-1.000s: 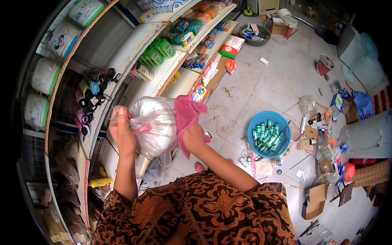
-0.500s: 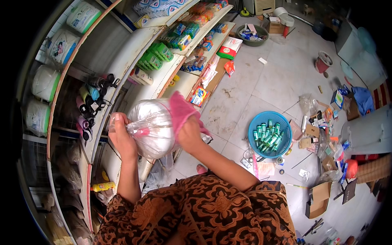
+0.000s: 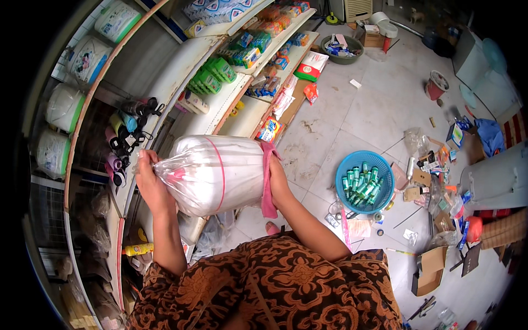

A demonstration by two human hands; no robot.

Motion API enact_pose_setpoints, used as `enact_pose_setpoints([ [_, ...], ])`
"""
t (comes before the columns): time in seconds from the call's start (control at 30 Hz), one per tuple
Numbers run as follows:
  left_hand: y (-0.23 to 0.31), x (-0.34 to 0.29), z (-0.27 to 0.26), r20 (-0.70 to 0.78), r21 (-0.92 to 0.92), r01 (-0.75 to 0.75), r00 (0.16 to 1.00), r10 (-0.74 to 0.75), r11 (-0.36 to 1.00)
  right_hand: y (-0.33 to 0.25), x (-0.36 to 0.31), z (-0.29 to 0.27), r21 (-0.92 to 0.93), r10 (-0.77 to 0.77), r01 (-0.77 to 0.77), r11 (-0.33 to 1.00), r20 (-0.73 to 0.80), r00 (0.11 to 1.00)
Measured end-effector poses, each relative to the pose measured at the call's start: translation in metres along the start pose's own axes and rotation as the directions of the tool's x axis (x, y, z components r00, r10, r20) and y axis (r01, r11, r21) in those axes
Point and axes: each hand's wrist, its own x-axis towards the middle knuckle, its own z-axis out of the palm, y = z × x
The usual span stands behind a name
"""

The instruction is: The person wipes down several objects, including a large white container and plastic cups, using a pink cloth before placing them on a shelf.

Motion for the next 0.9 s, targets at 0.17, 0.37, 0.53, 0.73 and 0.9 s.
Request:
enact_pose_setpoints([
  [0.17,0.017,-0.005,-0.001,0.15,-0.088,0.139,0.981,-0.125,0.986,-0.014,-0.004,0.009,0.069,0.247,-0.246,0.967,-0.014,0.969],
  [0.37,0.017,0.023,-0.023,0.672,0.222,-0.331,0.734,0.102,0.917,-0.017,0.009,-0.019,0.098,0.476,-0.476,0.874,0.025,0.879],
  [0.53,-0.008,0.018,-0.021,0.878,-0.061,0.146,0.478,-0.017,0.987,-0.012,-0.001,-0.015,0.018,0.657,-0.659,0.752,0.046,0.752],
  [0.73,-0.026,-0.005,-0.018,0.74,0.039,0.228,0.648,-0.181,0.973,-0.002,-0.01,-0.021,-0.11,0.638,-0.653,0.749,-0.145,0.756],
  [0.9,-0.019,-0.008,-0.003,0.636,0.085,0.349,0.702,-0.32,0.933,-0.011,-0.025,0.0,-0.607,0.168,-0.165,0.777,-0.053,0.984],
])
